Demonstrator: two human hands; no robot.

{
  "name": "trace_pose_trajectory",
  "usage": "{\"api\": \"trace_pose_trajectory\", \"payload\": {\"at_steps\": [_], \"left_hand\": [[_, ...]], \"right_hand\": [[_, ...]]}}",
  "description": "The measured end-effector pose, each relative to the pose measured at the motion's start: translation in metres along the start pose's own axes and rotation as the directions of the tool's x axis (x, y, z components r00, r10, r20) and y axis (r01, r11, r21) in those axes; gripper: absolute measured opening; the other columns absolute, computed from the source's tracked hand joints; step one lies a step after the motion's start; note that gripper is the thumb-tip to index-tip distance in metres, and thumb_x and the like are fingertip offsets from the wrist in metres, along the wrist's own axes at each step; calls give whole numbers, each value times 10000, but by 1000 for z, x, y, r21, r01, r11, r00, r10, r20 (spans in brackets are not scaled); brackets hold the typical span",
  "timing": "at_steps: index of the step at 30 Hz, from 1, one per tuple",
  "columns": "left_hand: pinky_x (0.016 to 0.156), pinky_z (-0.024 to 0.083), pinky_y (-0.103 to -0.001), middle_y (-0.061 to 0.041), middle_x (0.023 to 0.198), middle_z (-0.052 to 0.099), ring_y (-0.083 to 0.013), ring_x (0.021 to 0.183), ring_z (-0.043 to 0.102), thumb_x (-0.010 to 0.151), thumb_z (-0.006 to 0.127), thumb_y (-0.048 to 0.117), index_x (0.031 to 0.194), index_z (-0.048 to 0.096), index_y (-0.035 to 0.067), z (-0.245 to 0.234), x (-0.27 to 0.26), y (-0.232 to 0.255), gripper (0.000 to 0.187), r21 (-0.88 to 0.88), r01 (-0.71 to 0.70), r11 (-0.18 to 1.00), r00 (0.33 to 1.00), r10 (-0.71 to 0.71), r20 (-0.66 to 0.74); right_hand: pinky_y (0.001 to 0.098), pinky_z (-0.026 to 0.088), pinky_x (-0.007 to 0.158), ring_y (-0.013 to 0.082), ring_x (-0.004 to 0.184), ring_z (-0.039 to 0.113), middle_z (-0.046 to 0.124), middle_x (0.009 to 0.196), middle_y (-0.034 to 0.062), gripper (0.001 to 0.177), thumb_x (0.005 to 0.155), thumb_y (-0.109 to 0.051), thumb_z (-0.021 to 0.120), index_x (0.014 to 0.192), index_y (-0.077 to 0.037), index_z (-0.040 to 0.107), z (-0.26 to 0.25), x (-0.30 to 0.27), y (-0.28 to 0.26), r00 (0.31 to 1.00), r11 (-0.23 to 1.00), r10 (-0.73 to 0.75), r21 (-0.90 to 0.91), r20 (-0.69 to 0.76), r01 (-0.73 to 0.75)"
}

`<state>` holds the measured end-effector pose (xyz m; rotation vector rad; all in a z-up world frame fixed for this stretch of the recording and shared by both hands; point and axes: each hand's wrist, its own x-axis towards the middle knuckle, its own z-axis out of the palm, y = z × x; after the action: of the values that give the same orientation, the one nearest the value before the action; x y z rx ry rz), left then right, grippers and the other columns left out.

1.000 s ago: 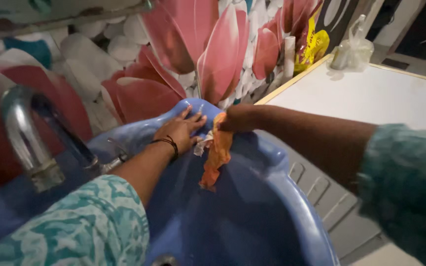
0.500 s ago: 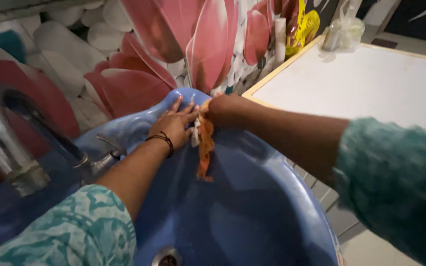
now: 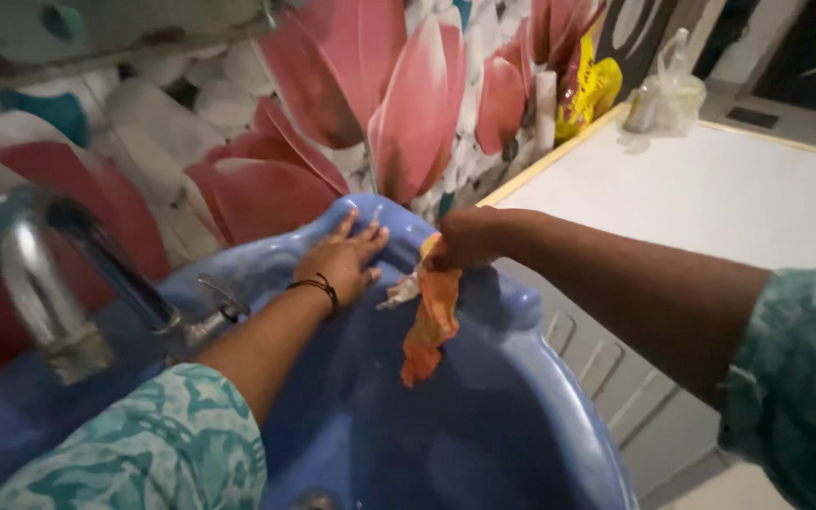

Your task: The person washes a small orange cloth in a blue sink. They turn on the tap, wet the cloth, rub it against the sink surface, and wring it out repeatedly. The cloth remains in the sink throughout the clip.

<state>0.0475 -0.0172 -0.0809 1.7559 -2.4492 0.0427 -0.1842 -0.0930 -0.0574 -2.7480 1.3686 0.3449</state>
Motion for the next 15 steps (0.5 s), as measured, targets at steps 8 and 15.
{"api": "trace_pose_trajectory", "payload": {"at_steps": [8,15], "left_hand": [[1208,297,-461,86,1651,298,-244,1569,144,907,691,339,1550,372,300,-5,2,2,719,57,25,998,998,-28,61],[1221,290,-451,114,1672,246,-210,1580,120,903,705,370,1560,342,351,-23,-3,9,750,46,63,997,988,-68,139]], "right_hand": [[508,553,879,410,1018,698,727,1074,210,541,859,-568,612,1046,-85,767,-7,14,-43,949,956,255,197,-186,-219],[468,559,891,347,945,733,757,975,194,597,910,-598,597,977,-29,768,-6,31,-3,998,992,59,114,-39,-54]]}}
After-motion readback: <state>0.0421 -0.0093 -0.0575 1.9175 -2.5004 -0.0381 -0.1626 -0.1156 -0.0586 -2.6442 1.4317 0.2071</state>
